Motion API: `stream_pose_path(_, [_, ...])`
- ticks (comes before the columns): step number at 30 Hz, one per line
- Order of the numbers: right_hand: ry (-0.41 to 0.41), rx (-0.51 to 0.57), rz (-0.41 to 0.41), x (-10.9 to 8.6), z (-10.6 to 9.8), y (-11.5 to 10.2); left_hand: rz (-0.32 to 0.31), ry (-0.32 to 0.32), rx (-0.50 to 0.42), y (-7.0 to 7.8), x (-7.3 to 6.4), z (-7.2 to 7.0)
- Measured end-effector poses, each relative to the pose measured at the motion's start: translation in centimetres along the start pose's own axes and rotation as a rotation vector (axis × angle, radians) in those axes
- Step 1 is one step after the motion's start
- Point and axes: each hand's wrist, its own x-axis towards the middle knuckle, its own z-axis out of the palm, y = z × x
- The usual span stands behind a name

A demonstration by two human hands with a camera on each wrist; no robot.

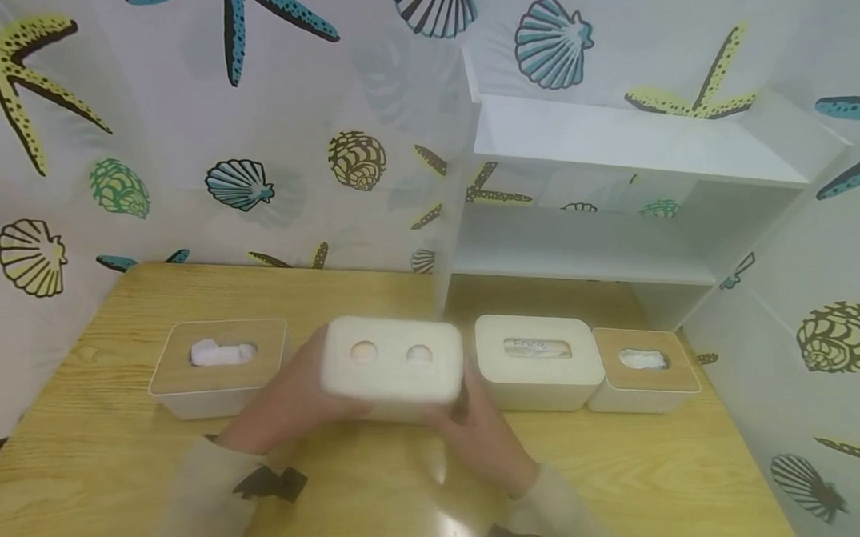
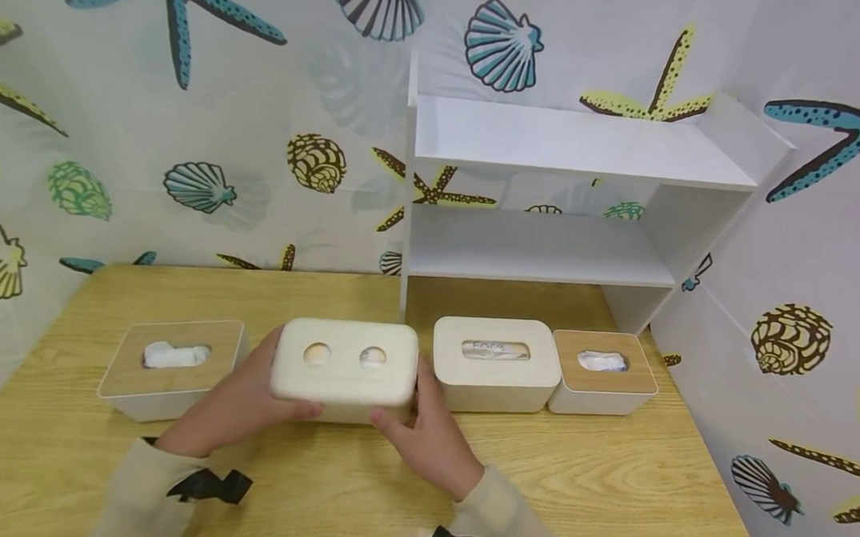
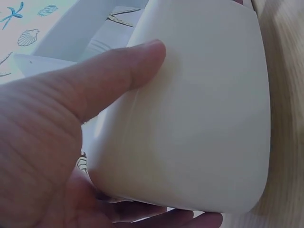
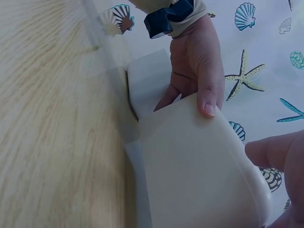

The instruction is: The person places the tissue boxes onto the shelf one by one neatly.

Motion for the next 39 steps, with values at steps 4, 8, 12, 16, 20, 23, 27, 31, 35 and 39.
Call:
stream_pose_path(4, [0.024,-0.003,0.035,-0.2,-0.3,-0.5,0.023,0.004,-0.024,0.7,0.0,-0.2])
stream_pose_path(8, [0.041,0.005,0.067,-0.2,-0.5,-0.8,0.018,0.020,-0.036,1.1,0.0,-0.3])
stream_pose_path(12, [0.047,0.037,0.070,-0.3,-0.7,-1.3,-0.034,0.055,-0.025,0.9,-0.2,-0.3])
stream_pose_path(16, [0.057,0.056,0.083,-0.4,-0.9,-1.9,-0.154,0.119,0.115,0.1,-0.4,-0.3])
stream_pose_path(20, [0.055,0.074,0.084,-0.5,-1.2,-2.3,-0.192,0.159,0.175,-0.4,-0.4,-0.3])
stream_pose_path(23, [0.071,0.065,0.081,-0.5,-1.3,-2.6,-0.161,0.179,0.159,-0.4,-0.4,-0.4])
stream_pose_path(27, [0.123,0.027,0.028,-0.6,-1.7,-2.9,-0.125,0.205,0.157,-0.1,-0.4,-0.4])
stream_pose_path(31, [0.177,-0.027,-0.082,-0.7,-2.2,-3.0,-0.113,0.233,0.158,0.5,-0.5,-0.2])
stream_pose_path(35, [0.230,-0.091,-0.184,-0.7,-2.6,-2.9,-0.116,0.241,0.122,1.2,-0.8,-0.1])
stream_pose_path(39, [0.276,-0.157,-0.250,-0.5,-3.0,-2.8,-0.103,0.244,0.076,1.6,-1.0,-0.1])
